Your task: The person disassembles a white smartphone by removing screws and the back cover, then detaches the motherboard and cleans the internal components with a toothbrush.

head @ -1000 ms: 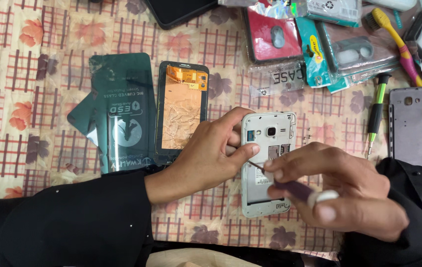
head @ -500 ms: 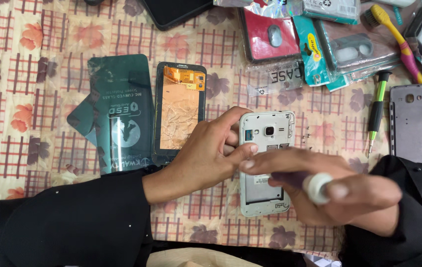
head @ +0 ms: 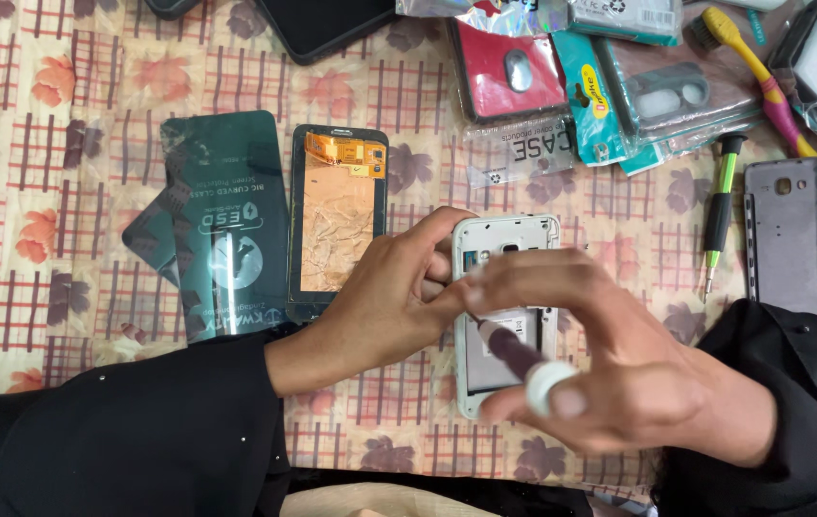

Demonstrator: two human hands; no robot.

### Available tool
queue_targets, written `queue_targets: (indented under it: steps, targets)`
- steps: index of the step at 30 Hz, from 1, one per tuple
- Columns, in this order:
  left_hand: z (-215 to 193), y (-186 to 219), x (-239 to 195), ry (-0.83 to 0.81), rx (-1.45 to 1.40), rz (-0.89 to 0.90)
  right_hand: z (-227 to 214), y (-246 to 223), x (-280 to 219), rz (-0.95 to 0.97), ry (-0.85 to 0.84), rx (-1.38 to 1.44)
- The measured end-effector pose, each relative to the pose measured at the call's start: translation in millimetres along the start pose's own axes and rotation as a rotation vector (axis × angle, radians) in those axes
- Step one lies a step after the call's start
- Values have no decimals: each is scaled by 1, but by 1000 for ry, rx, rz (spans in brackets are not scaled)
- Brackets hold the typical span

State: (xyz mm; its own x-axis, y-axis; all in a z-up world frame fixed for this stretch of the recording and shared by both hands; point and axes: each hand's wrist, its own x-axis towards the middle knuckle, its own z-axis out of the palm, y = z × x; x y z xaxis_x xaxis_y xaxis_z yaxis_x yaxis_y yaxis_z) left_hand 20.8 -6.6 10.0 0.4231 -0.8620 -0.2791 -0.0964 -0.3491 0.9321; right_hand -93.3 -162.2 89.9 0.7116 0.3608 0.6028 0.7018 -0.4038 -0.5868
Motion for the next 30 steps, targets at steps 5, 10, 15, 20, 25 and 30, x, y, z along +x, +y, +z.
queue_targets:
  steps: [5,10,15,20,25,30]
  targets:
    - [3,-6,2,49,-96,172,-4,-3,3,154,-72,109]
    - [1,-8,2,18,-56,196,2,6,-21,88,-47,113]
    - [1,-4,1,-14,-94,0,0,8,-33,76,27,41]
    - [1,-5,1,28,-60,212,6,13,-50,57,-1,-27]
    - [4,-7,1,28,-122,162,10,12,-55,160,80,-93]
    - [1,-5,-2,-4,-168,198,11,13,-48,82,18,-56]
